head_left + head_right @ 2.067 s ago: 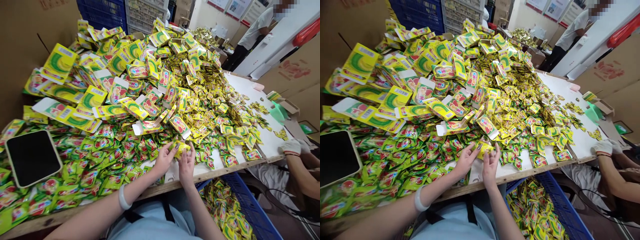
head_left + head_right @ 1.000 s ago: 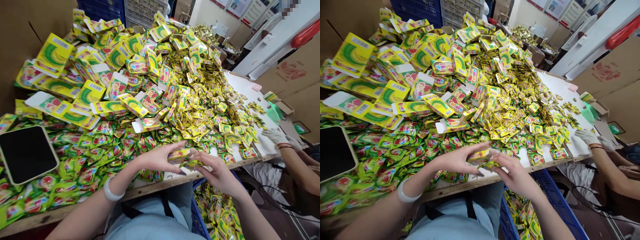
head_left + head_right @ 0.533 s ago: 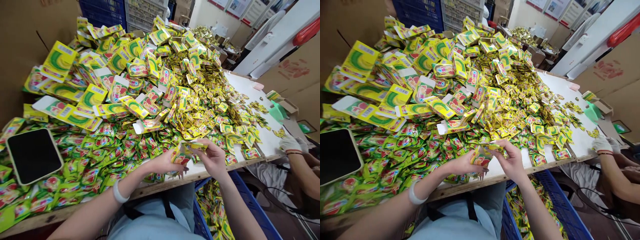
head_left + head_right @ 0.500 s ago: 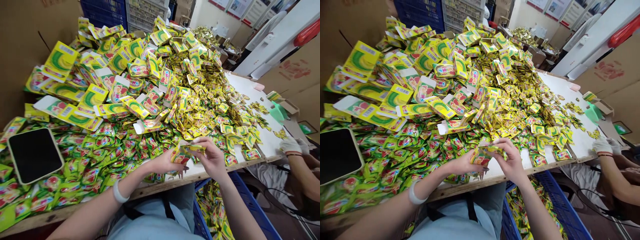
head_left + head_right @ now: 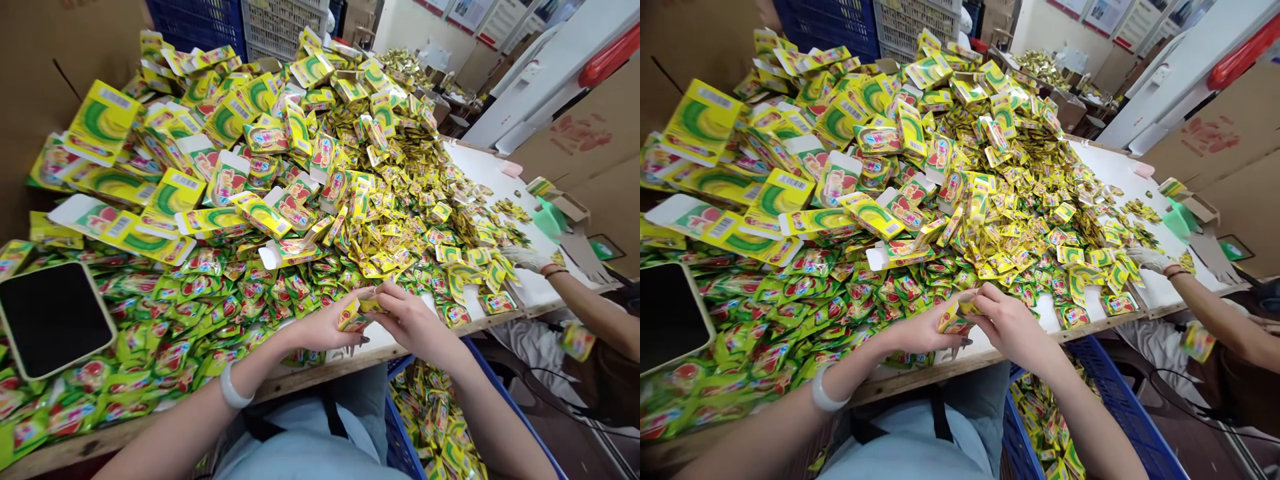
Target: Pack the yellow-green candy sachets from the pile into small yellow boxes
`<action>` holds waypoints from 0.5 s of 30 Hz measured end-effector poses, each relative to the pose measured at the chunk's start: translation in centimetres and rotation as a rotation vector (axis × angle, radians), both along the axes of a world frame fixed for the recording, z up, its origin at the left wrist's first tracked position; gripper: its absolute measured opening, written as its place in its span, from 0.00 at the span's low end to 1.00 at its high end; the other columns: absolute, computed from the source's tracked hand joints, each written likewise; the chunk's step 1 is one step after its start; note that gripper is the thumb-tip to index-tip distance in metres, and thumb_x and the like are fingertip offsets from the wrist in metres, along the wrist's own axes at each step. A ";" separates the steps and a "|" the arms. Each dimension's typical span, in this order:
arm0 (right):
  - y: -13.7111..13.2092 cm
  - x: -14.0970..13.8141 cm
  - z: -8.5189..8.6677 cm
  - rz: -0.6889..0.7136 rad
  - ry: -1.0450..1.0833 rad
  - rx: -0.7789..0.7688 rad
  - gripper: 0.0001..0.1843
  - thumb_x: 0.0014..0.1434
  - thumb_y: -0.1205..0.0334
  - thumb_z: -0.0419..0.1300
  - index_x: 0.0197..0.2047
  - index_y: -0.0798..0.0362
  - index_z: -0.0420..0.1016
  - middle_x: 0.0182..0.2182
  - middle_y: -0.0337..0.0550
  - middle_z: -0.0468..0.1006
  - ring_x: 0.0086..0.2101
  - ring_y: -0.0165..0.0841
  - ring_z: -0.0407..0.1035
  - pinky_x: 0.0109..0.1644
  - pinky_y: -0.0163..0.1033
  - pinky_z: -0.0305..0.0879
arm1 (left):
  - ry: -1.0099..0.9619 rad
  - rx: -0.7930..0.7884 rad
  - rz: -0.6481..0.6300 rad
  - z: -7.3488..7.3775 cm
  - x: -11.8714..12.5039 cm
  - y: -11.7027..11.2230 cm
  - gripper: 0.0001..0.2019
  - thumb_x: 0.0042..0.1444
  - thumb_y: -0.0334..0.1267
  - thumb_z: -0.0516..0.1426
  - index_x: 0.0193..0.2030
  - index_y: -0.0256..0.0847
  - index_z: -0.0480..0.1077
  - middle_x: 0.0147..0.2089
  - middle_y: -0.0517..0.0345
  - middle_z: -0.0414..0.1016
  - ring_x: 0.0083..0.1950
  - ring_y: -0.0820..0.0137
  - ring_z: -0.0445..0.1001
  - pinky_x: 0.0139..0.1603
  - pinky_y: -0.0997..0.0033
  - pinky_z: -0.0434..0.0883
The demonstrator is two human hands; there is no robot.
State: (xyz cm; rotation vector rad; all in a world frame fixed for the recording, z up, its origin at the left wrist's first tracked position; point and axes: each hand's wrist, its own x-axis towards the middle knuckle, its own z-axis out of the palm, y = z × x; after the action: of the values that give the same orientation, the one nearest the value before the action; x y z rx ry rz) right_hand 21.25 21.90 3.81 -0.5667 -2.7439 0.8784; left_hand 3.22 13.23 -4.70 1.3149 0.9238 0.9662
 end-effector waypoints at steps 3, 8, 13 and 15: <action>0.5 0.2 0.0 -0.030 0.062 -0.094 0.06 0.66 0.61 0.60 0.46 0.51 0.72 0.33 0.40 0.73 0.31 0.31 0.68 0.36 0.35 0.65 | -0.036 -0.043 -0.002 -0.1 -0.5 0.0 0.44 0.53 0.38 0.63 0.73 0.44 0.45 0.45 0.55 0.72 0.38 0.69 0.71 0.40 0.69 0.72; 0.7 0.2 -1.7 -0.007 0.200 -0.092 0.10 0.68 0.64 0.56 0.32 0.51 0.70 0.30 0.41 0.72 0.32 0.31 0.68 0.34 0.34 0.61 | 0.077 -0.023 -0.002 -1.3 -1.1 0.0 0.47 0.55 0.38 0.62 0.75 0.45 0.39 0.40 0.58 0.73 0.37 0.68 0.72 0.42 0.68 0.72; 0.5 0.8 -2.4 -0.055 0.184 -0.146 0.08 0.67 0.63 0.58 0.33 0.51 0.69 0.29 0.39 0.70 0.29 0.29 0.65 0.31 0.33 0.60 | 0.054 -0.070 -0.064 -1.5 -0.9 -0.1 0.49 0.54 0.38 0.62 0.76 0.46 0.37 0.36 0.60 0.74 0.33 0.68 0.73 0.37 0.70 0.73; 0.4 1.2 -2.4 -0.096 0.188 -0.186 0.04 0.66 0.63 0.57 0.38 0.51 0.68 0.32 0.40 0.71 0.28 0.28 0.64 0.30 0.33 0.60 | 0.023 -0.128 -0.093 -1.4 -0.8 -0.2 0.50 0.55 0.39 0.62 0.76 0.45 0.35 0.35 0.60 0.74 0.31 0.69 0.73 0.34 0.71 0.72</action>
State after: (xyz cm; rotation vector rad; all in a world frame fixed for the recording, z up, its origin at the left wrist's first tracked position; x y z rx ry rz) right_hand 22.49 22.25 1.43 -0.6089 -2.4635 1.1100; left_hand 2.45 13.03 -6.13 1.2507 0.9191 0.8090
